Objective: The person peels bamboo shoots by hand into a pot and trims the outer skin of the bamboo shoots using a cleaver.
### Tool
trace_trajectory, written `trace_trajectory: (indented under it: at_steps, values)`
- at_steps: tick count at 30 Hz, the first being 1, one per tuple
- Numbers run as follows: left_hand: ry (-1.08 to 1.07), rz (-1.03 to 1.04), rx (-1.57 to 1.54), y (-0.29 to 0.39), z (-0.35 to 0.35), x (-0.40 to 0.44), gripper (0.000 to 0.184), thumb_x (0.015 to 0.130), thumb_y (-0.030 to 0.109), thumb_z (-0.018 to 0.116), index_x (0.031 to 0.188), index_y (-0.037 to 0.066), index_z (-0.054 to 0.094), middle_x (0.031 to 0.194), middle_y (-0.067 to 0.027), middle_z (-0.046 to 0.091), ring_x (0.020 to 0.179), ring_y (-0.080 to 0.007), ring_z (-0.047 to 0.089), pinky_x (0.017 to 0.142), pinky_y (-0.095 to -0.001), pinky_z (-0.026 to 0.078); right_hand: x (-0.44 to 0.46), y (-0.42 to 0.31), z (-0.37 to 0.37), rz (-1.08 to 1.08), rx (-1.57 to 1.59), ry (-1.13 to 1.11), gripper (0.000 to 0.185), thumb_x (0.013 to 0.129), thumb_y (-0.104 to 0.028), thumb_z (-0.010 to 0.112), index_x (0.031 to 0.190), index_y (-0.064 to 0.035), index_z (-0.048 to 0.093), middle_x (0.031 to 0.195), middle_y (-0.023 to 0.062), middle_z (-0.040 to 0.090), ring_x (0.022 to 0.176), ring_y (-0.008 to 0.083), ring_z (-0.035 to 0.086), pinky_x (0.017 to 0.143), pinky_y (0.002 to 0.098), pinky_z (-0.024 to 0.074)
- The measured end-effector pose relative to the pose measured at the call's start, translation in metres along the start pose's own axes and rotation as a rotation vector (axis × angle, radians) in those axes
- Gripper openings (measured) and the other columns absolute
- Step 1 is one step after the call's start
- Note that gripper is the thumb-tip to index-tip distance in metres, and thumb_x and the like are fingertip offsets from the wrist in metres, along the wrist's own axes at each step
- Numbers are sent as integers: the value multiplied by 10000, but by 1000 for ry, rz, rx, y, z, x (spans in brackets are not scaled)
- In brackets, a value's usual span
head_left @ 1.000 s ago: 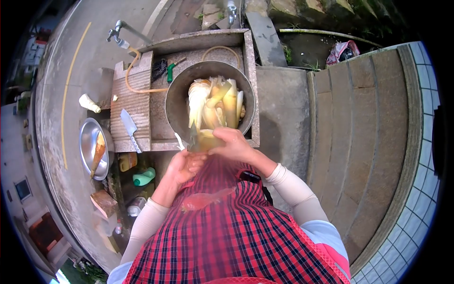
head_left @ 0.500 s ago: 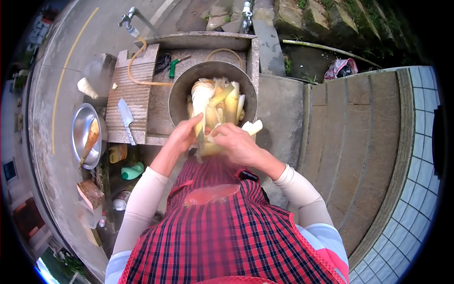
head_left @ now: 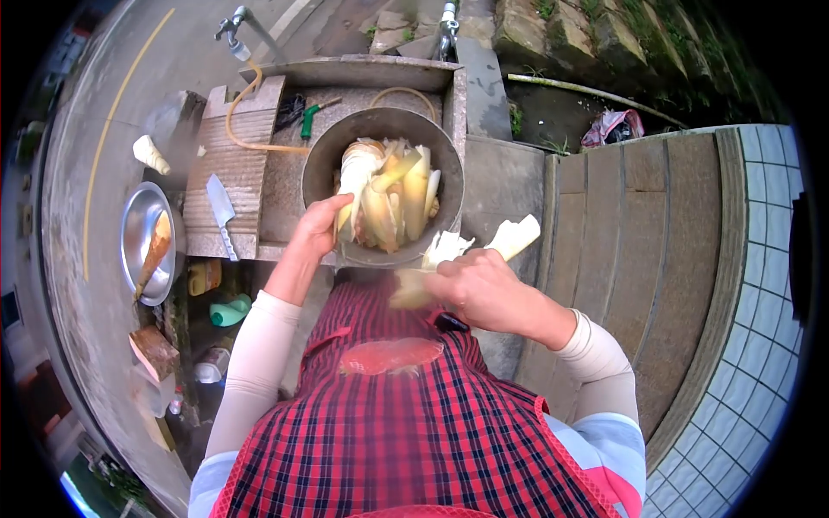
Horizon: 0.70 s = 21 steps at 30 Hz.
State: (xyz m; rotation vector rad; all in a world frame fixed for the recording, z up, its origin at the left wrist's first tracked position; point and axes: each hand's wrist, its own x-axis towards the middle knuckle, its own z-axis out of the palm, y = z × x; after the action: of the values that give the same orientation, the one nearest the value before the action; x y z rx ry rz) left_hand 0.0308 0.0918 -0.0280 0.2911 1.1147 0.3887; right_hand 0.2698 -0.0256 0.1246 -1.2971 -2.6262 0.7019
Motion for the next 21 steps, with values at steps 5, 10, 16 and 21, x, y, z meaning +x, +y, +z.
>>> trace_trajectory:
  at_steps: [5,10,16,21]
  values:
    - [-15,-16,81,14,-30,-20,320,917,234,546,1053,-55,546,851,-144,634,669,-183,624,569,-287,535,0,30,-17,-129,-306,-34,66,691,-201,581,730,-154,557,696,-8,518,718,170,554,681,315,417]
    - [10,60,319,-2,-21,-31,287,896,140,579,1068,-88,543,887,-124,640,711,-193,643,629,-299,538,60,92,78,-214,-484,65,254,733,-115,561,981,-72,594,1131,88,557,1189,244,447,1048,408,308]
    - [239,303,901,15,-12,-23,233,839,163,614,920,-55,631,744,-82,640,618,-133,621,541,-265,523,44,86,98,126,-119,110,187,713,-61,551,880,-89,629,895,58,605,881,259,577,797,399,415]
    - [144,64,1332,31,33,-12,332,696,228,770,763,-79,662,712,-132,664,573,-187,658,475,-290,560,26,76,96,189,-64,12,186,782,-51,532,935,-64,637,898,89,634,841,285,598,728,394,442]
